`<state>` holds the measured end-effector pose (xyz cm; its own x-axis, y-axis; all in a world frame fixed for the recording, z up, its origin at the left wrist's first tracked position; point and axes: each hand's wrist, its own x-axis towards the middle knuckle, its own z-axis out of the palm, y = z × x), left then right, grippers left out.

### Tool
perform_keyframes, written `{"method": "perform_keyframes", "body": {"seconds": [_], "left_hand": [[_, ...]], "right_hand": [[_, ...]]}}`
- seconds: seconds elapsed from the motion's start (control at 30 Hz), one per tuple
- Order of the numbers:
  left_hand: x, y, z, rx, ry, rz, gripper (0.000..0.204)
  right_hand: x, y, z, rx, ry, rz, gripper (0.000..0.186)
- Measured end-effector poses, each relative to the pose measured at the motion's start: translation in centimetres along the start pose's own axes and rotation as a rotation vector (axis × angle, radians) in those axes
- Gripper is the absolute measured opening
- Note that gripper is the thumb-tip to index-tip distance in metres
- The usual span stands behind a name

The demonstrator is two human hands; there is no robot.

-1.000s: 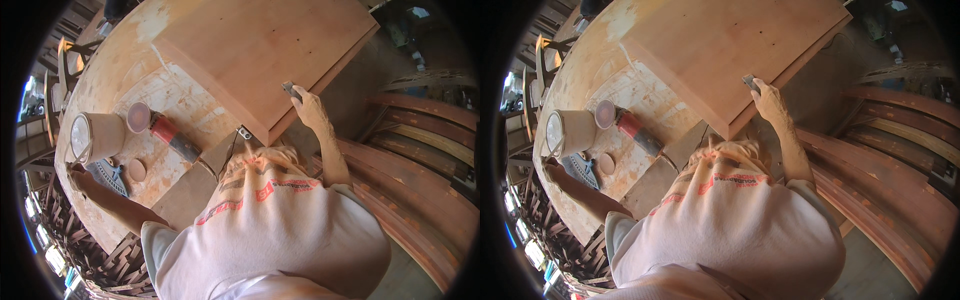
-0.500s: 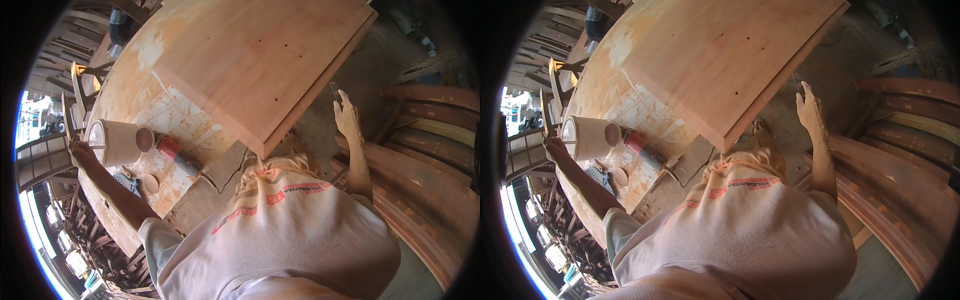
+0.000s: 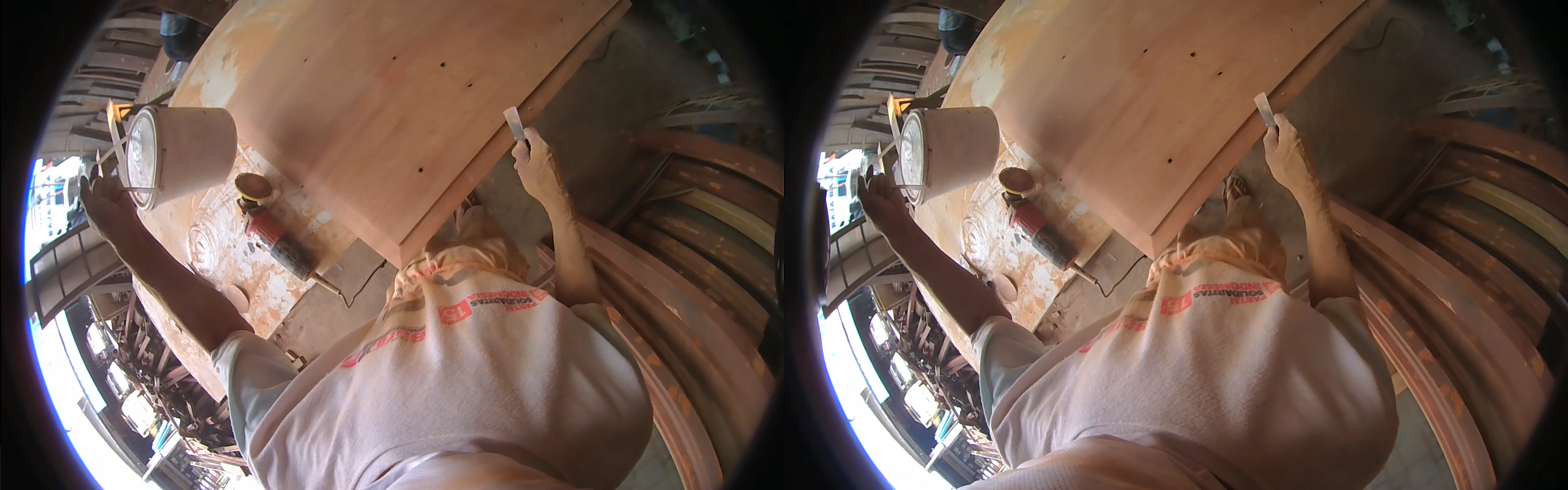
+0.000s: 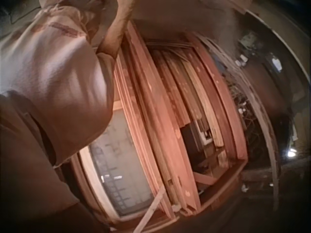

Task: The person sands a large wooden panel using an orbital sander, then uses a putty knife to apply wood filler into small holes on the panel's surface. The person also uses a brush to sweep dust off the panel.

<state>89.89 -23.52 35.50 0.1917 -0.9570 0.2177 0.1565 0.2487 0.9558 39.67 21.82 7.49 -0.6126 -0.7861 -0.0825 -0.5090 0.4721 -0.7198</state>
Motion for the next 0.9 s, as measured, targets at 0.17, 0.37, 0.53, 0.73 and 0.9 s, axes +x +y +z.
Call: {"method": "perform_keyframes", "body": {"seconds": [0.17,0.37,0.53,0.73,0.9], "left_hand": [[-1.3,-1.7,5.0,-0.105,-0.143,-0.119,0.034],[-4.9,-5.2,8.5,-0.26,-0.306,-0.274,0.038],[-11.9,-7.0,9.7,0.011,-0.031,-0.176,0.046],[-15.5,-13.5,-1.1,0.521,0.174,0.075,0.058],[-25.4,-19.9,-8.0,1.288,0.13,-0.36,0.09]], "right_hand": [[4.0,-4.9,-3.0,-0.082,-0.078,-0.072,0.024],[13.5,-10.6,-2.2,-0.401,-0.289,-0.276,0.013],[18.5,-10.6,-0.9,-0.77,-0.444,-0.493,0.018],[21.0,-11.6,-2.0,-0.95,-0.56,-0.67,0.018],[22.1,-13.4,-0.7,-1.18,-0.671,-0.731,0.015]]}}
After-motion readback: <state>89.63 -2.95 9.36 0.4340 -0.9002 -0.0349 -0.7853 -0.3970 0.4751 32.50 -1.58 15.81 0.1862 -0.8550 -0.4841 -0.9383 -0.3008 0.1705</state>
